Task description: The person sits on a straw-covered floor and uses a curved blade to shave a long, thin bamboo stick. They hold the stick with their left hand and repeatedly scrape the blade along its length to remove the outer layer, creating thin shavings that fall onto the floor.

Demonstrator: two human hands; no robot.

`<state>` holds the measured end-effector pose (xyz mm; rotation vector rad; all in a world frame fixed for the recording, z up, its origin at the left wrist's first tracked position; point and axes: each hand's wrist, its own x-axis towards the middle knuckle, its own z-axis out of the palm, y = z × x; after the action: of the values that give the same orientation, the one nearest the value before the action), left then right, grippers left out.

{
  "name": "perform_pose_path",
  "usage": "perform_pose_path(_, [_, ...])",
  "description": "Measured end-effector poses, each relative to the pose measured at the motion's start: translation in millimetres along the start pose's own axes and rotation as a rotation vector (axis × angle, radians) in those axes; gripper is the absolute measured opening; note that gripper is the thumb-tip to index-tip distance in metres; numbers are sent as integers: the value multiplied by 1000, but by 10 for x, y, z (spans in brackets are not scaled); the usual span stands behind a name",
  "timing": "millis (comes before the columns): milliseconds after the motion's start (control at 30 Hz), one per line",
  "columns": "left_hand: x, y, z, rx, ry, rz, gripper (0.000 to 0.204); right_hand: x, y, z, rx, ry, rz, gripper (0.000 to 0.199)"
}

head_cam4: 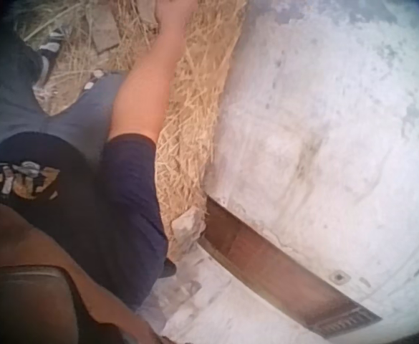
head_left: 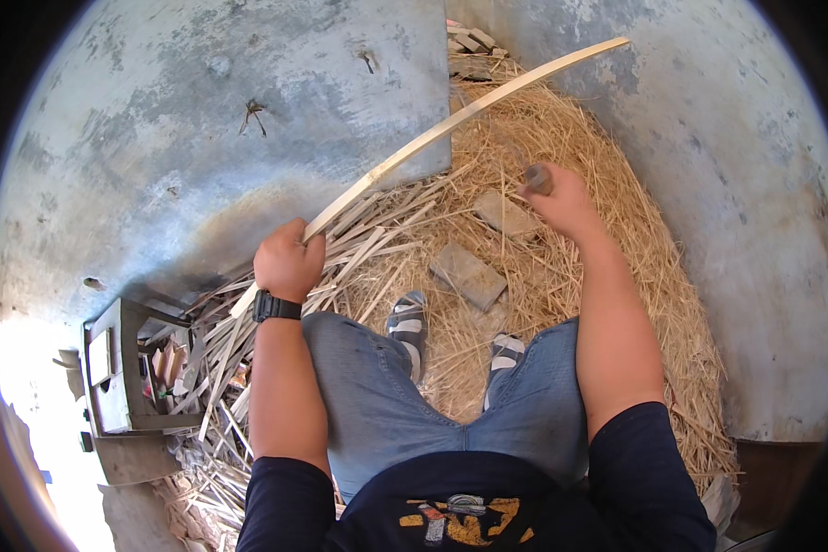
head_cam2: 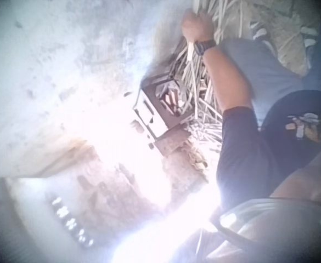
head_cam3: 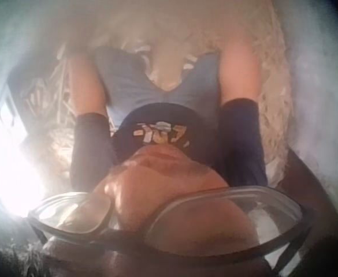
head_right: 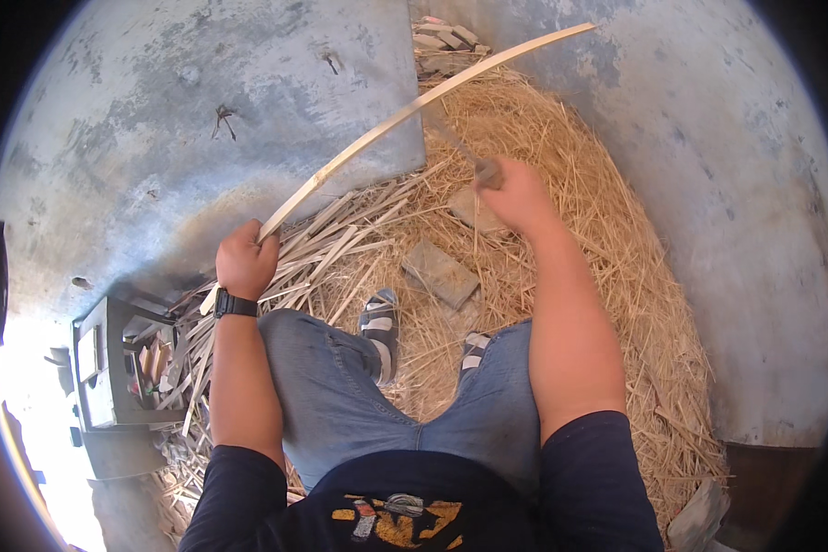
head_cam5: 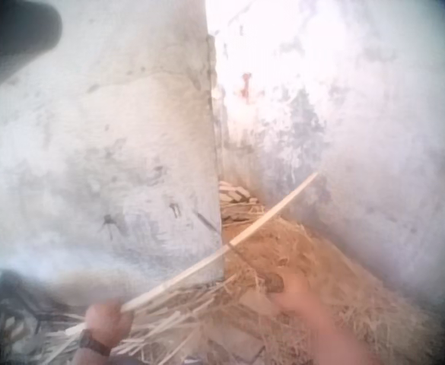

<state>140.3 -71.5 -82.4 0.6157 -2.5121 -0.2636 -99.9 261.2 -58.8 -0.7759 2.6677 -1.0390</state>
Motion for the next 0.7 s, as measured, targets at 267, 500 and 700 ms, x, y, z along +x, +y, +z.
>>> perform_pose_path(267, [100, 285, 237, -26, -138, 78, 30, -106, -353, 437, -325, -160, -303, 31])
perform_pose_path(500, [199, 553, 357, 31, -224, 2, 34, 45, 187, 330, -40, -70, -138, 27])
perform_pose_path(700, [143, 649, 384, -116, -217, 4, 41, -148, -197, 470, -351, -12, -372, 28])
